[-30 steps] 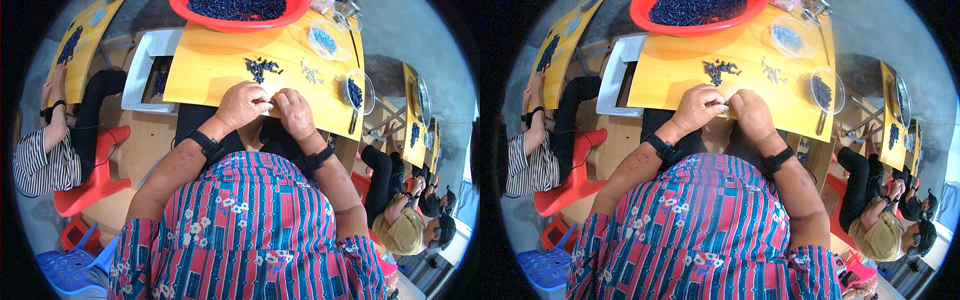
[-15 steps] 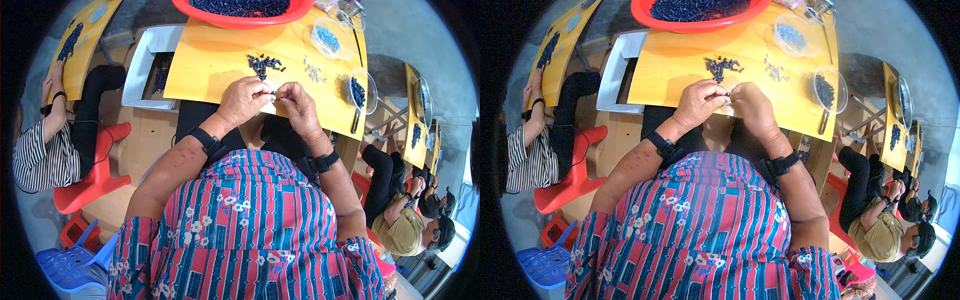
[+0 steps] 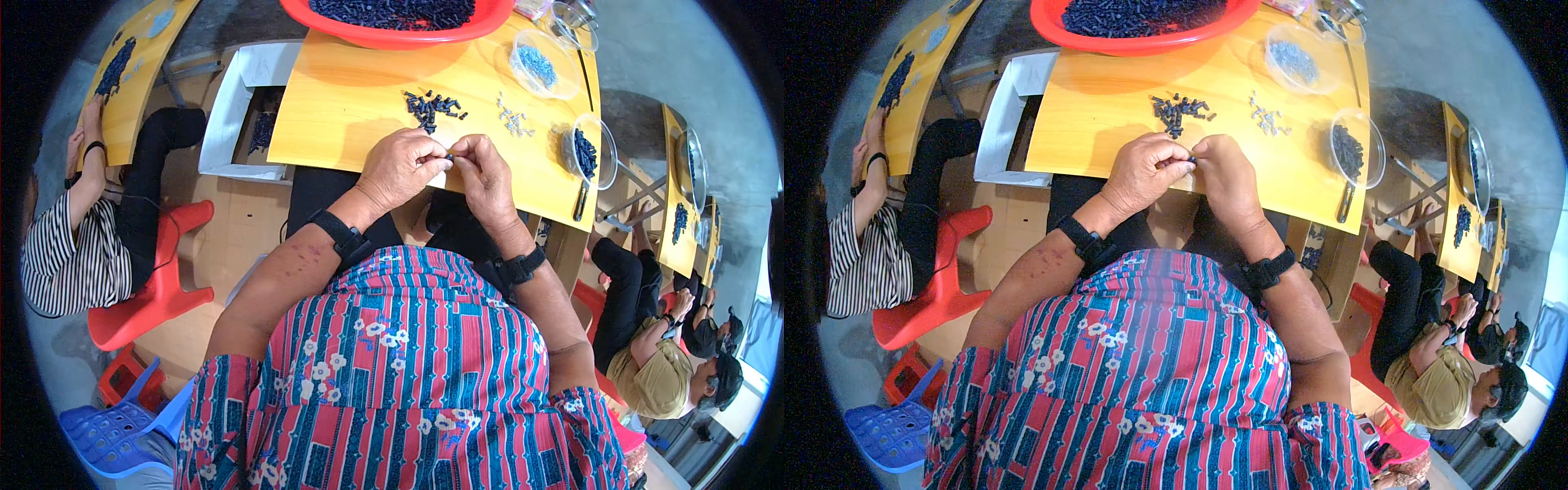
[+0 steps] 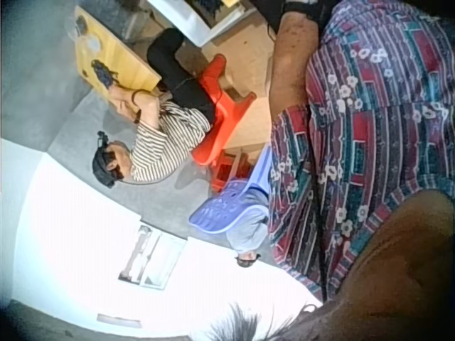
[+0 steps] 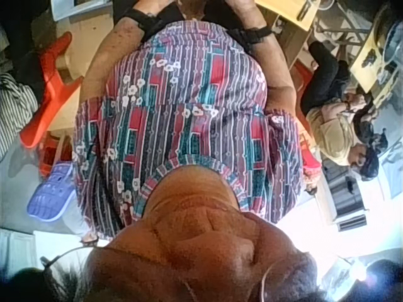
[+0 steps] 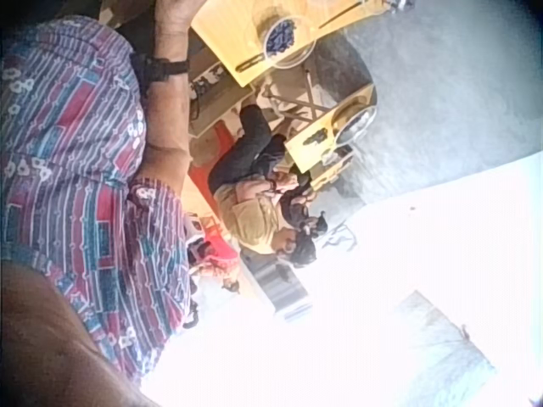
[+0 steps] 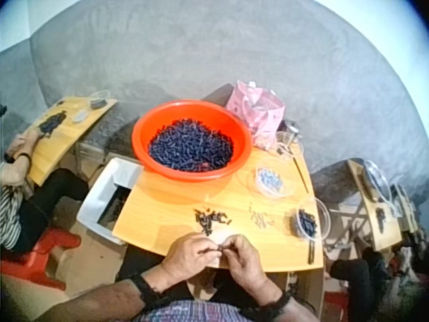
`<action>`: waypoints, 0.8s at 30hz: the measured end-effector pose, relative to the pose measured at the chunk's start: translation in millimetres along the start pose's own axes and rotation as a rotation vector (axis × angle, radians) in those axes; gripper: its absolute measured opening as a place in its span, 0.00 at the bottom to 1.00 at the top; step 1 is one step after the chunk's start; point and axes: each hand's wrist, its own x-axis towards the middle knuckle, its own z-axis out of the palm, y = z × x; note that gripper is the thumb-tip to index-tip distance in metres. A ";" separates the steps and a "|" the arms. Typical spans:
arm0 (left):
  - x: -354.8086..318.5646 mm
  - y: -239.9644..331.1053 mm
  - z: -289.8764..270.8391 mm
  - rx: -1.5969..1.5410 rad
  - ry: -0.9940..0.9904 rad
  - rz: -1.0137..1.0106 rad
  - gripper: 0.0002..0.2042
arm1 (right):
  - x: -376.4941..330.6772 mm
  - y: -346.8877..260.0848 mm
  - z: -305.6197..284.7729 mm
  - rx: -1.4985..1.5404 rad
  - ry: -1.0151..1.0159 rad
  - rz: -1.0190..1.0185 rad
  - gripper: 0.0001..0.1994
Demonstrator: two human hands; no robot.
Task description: The person picks up a black plastic piece and a metal pin by hand, inserts the pin into the piece, and uses shears to trim the end of the pin. They repeat this process, assembling and trimming one component at a time.
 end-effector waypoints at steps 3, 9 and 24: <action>-0.2 2.2 -0.4 0.009 0.004 -0.007 0.06 | -0.7 1.7 0.4 0.082 0.011 0.032 0.09; -0.9 2.0 -1.6 0.079 -0.014 0.007 0.08 | -0.5 -1.8 2.0 0.275 -0.022 0.152 0.09; -0.4 -1.4 -0.5 0.034 0.022 0.017 0.08 | -4.9 -0.3 -3.3 0.283 0.035 0.327 0.07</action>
